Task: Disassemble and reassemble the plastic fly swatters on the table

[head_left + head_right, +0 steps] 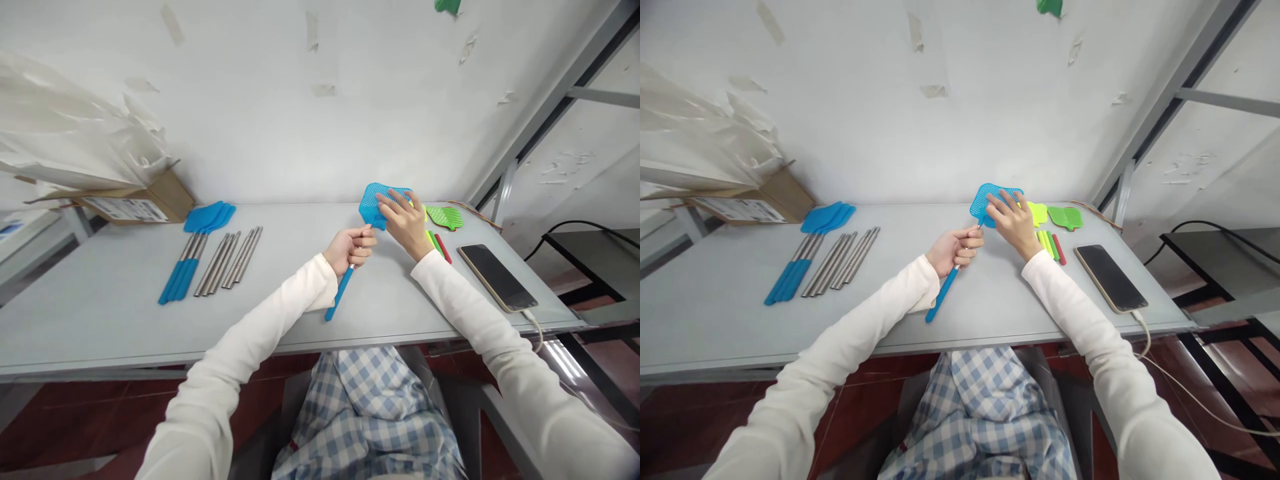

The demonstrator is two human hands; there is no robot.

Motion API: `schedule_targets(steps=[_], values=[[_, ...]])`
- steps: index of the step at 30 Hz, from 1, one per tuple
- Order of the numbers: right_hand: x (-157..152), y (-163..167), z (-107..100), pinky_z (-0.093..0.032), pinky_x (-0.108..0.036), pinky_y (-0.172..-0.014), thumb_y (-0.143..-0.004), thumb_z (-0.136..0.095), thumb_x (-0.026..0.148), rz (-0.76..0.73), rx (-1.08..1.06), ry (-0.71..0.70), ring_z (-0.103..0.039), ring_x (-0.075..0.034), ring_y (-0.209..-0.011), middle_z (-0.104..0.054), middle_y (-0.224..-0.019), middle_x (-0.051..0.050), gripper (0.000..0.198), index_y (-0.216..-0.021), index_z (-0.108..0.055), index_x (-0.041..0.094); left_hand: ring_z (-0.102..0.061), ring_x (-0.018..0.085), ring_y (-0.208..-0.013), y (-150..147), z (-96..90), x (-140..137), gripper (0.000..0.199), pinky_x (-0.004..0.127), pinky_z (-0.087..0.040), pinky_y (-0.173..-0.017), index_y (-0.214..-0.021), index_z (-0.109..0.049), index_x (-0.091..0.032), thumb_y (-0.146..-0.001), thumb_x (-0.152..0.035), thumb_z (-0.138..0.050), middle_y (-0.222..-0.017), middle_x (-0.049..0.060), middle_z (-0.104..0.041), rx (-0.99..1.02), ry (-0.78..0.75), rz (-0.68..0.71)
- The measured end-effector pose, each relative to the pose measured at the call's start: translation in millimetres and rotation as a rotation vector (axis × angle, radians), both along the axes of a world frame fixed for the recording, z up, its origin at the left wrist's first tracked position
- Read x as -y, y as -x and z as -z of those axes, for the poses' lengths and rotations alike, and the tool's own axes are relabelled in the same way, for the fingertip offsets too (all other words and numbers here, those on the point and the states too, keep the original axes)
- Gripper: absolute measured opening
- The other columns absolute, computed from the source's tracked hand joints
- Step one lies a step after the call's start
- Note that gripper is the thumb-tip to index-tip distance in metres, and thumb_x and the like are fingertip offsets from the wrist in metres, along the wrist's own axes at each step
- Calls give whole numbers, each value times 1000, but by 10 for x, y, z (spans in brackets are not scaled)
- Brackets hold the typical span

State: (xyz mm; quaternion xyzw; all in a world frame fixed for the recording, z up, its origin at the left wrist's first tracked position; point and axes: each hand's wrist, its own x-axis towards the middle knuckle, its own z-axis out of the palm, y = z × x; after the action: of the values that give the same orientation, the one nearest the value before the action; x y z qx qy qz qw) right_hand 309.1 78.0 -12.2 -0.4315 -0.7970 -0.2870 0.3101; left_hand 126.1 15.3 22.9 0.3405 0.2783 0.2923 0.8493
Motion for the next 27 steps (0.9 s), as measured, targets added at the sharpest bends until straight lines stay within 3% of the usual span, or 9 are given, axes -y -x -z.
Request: schedule_targets(steps=[3, 6, 11, 17, 19, 22, 25, 27], values=[[-63, -44, 35, -42, -42, -104, -101, -35, 18, -71, 41, 32, -62, -19, -122, -71, -124, -5, 36, -102, -71, 24, -3, 3, -36, -61, -5, 88, 37, 17, 0, -32, -67, -28, -20, -104, -27, -30, -57, -10, -8, 254, 225, -36], [-104, -111, 58, -43, -42, -105, -102, -35, 18, -128, 50, 82, -61, -19, -124, -70, -126, -6, 37, -113, -69, 24, -2, 2, -35, -135, 34, 171, 38, 14, 3, -32, -68, -25, -20, -104, -29, -32, -58, -10, -4, 364, 351, -99], [-121, -113, 31, -39, -46, -111, -102, -34, 21, -174, 7, 161, -59, -20, -127, -68, -128, -8, 38, -121, -67, 23, 1, 2, -36, -204, 29, 218, 40, 14, 5, -32, -67, -24, -21, -104, -34, -33, -59, -10, -2, 388, 409, -152], [-238, -34, 36, -37, -43, -114, -100, -33, 19, -209, -114, 193, -58, -20, -128, -67, -130, -7, 41, -123, -67, 23, 0, 2, -36, -248, -167, 364, 39, 12, 3, -32, -67, -23, -21, -104, -30, -30, -58, -10, -3, 423, 403, -220], [-350, -161, 36, -40, -43, -111, -99, -31, 17, -136, -252, 185, -61, -20, -122, -70, -125, -9, 43, -120, -68, 21, 1, 2, -36, -194, -211, 528, 39, 13, 4, -33, -67, -22, -21, -105, -32, -29, -58, -10, -2, 431, 396, -220], [-474, -443, -15, -45, -48, -102, -96, -24, 14, 146, -590, 84, -66, -23, -107, -72, -114, -16, 50, -118, -69, 13, 3, 3, -37, 3, -190, 746, 40, 15, 7, -33, -68, -23, -21, -103, -37, -33, -57, -10, -2, 389, 414, -150], [-452, -530, -86, -36, -48, -111, -95, -38, 18, -70, -321, 251, -63, -23, -110, -72, -116, -10, 40, -118, -70, 19, 4, 3, -37, 213, -89, 738, 39, 14, 4, -32, -67, -23, -21, -105, -31, -23, -56, -11, -2, 391, 431, -280], [-386, -422, -110, -39, -50, -106, -96, -43, 26, -103, -244, 318, -58, -28, -116, -71, -118, -12, 37, -120, -70, 20, 2, 3, -36, 276, -14, 624, 39, 13, 3, -32, -67, -23, -21, -105, -31, -24, -56, -11, -4, 458, 383, -372]])
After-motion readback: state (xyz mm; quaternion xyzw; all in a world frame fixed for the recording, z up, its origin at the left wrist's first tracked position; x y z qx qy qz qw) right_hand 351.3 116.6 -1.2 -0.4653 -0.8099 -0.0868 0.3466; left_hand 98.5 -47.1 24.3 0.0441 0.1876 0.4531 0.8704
